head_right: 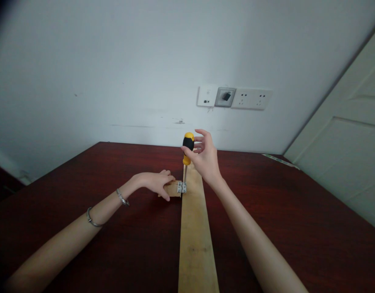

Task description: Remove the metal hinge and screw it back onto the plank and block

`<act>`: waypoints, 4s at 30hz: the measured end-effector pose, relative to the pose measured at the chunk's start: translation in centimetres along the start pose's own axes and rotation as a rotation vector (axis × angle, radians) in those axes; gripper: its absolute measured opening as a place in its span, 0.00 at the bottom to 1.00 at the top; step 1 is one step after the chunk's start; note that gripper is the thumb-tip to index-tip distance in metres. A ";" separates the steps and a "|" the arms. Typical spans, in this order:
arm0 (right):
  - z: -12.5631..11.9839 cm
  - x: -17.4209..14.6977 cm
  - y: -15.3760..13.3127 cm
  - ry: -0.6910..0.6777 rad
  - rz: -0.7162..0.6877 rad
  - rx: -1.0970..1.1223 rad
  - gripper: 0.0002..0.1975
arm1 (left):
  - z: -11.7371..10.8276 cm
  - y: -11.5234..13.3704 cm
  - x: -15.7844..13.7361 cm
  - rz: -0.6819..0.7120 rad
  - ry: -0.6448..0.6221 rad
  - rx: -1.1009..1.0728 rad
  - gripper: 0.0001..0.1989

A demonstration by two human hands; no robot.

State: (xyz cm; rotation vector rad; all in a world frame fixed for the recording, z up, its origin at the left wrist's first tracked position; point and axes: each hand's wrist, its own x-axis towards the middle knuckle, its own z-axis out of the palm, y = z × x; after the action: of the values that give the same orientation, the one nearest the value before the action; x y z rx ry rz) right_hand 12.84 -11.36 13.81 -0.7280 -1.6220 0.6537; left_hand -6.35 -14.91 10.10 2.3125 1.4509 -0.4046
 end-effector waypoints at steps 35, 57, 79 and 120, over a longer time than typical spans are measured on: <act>1.2 0.2 -0.1 -0.108 -0.039 0.017 0.19 | -0.1 0.0 -0.2 0.021 0.002 -0.038 0.42; 0.3 0.7 -1.2 -0.264 0.101 0.157 0.18 | -0.2 0.0 -0.1 0.001 -0.026 -0.040 0.43; 0.1 0.8 0.4 -0.118 -0.107 -0.135 0.16 | -0.1 -0.2 0.0 0.017 -0.027 -0.040 0.43; -0.5 1.2 -1.1 -0.216 0.011 -0.018 0.19 | 0.1 -0.6 0.0 0.046 0.033 -0.039 0.43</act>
State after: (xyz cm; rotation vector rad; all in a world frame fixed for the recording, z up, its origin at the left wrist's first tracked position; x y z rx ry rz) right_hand 13.05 -11.13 15.50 -0.6985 -1.8237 0.7473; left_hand -6.86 -14.75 9.88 2.3276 1.4050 -0.3229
